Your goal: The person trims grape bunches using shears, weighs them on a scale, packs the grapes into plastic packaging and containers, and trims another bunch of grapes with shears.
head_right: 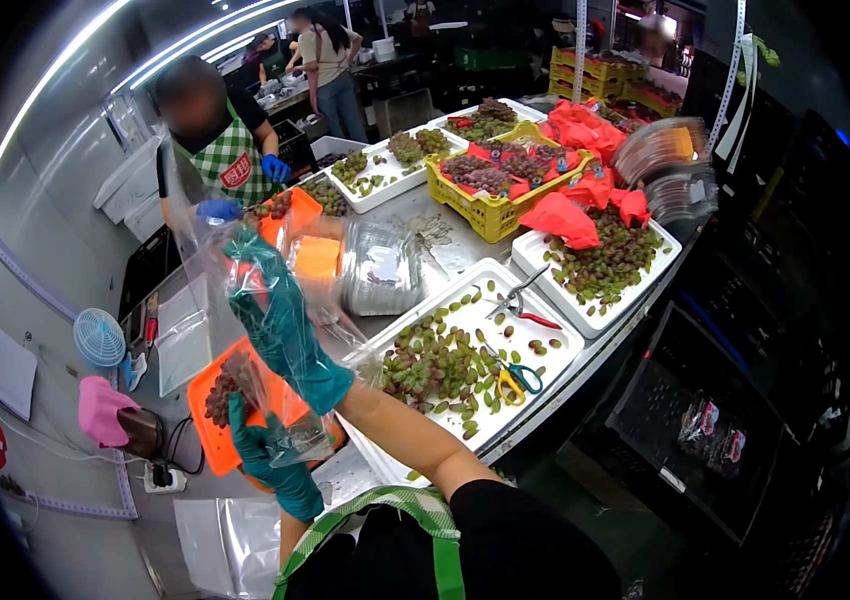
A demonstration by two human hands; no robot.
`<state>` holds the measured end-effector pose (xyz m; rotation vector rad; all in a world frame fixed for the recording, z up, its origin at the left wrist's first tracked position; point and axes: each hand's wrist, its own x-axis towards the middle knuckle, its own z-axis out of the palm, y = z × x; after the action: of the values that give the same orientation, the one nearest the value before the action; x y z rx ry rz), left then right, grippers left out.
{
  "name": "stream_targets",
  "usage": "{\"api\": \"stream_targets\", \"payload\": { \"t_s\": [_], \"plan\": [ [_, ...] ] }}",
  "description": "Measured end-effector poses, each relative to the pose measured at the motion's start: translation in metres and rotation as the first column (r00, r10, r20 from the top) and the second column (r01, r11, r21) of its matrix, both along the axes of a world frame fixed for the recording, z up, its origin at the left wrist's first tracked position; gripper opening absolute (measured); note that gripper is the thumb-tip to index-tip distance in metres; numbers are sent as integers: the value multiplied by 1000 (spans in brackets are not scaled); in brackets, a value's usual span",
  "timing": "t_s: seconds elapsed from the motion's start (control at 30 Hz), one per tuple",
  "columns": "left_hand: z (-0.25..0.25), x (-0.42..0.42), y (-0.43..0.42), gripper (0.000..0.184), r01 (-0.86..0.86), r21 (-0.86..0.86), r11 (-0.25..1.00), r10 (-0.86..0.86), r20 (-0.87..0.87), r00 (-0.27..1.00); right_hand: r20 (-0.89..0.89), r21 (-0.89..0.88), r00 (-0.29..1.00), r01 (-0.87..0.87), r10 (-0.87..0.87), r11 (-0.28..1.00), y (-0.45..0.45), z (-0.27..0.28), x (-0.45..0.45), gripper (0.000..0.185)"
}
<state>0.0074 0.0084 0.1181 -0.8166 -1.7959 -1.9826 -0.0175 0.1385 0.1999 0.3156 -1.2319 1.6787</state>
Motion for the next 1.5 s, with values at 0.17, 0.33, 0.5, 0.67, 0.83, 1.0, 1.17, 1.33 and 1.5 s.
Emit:
{"api": "stream_targets", "payload": {
  "t_s": [0.17, 0.33, 0.5, 0.67, 0.83, 1.0, 1.17, 1.33, 1.5],
  "plan": [
    [-4, -3, -1, 49, -22, -27, 999, 20, -60, 998, 83, 162, 995, 49, -63, 985, -6, 0, -2, 51],
    [10, -8, 8, 44, 72, 185, 980, -80, 35, 996, 191, 260, 981, -9, -43, 965, -42, -18, -2, 56],
    [16, -22, -4, 43, -251, 9, 968, 248, -182, 951, -24, 480, 778, 560, -628, 675, -13, 16, -5, 60],
    [2, -32, -5, 41, -124, 101, 987, 123, 12, 992, 291, 263, 954, -13, -66, 965, -24, 2, -13, 71],
    [9, -41, -12, 39, -244, 126, 961, 268, -230, 936, 28, 468, 737, 588, -675, 660, 8, 10, -49, 95],
    [-10, -38, -16, 51, -6, 102, 995, 0, 61, 998, 76, 662, 918, 245, -389, 709, -19, 21, -43, 77],
    [-9, -64, -20, 56, -62, 169, 984, 29, 194, 981, -27, 651, 961, 227, -277, 725, -44, 27, -37, 68],
    [22, -90, -29, 40, 23, 486, 874, -184, 288, 940, -8, 708, 942, 242, -335, 664, -67, 18, -51, 62],
    [38, -134, -46, 35, 97, 288, 953, -152, 177, 972, 199, 697, 941, 61, -275, 714, -103, -51, -61, 59]
  ]
}}
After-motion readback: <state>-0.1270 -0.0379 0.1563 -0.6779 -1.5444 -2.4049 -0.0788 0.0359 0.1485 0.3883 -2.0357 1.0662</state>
